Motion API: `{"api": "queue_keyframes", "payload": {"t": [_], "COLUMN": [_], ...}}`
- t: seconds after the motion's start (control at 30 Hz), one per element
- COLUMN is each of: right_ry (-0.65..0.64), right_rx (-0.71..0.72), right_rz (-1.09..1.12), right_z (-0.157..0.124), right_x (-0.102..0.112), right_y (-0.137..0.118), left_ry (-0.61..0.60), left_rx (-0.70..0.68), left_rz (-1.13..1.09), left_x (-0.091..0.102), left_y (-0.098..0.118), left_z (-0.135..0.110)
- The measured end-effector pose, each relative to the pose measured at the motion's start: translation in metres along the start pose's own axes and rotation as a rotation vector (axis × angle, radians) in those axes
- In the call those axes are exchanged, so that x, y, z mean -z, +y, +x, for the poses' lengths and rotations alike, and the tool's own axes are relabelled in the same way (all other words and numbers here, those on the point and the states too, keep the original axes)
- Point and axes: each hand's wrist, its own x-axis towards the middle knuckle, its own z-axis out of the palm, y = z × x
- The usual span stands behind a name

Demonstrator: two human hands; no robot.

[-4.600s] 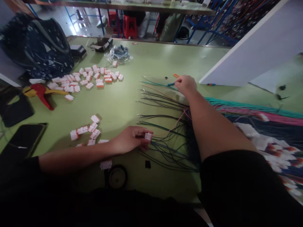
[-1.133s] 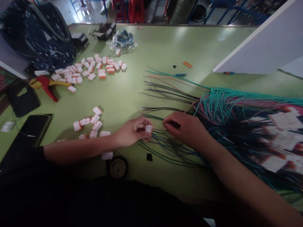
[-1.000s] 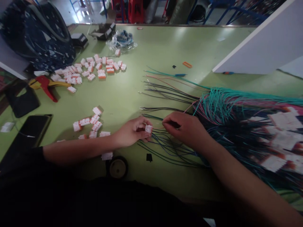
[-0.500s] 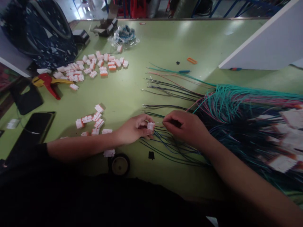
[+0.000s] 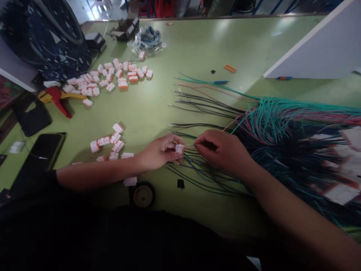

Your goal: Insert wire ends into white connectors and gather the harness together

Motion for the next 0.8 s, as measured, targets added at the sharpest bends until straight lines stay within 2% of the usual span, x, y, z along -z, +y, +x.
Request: {"api": "queue_keyframes", "payload": {"t": [0.27,0.57,0.8], "right_ry": [-0.006,-0.026,-0.005], "right_rx": [0.038,0.105,0.12], "right_rz": [-0.032,-0.234,-0.222], "right_z": [-0.0006,-0.004,-0.005], "right_x": [0.0009,-0.0026,-0.0022], "right_y": [-0.0002,0.0,-0.0007], "left_ry": [0.015,0.012,0.018], "left_rx": [-0.019,-0.012,-0.005], "left_rz": [0.031,0.047,0.061], "left_x": [0.0009,0.0004,-0.0002], "left_y": [0.0003,0.0008,0.0022], "left_z": [-0.001,-0.0007,-0.0014]}}
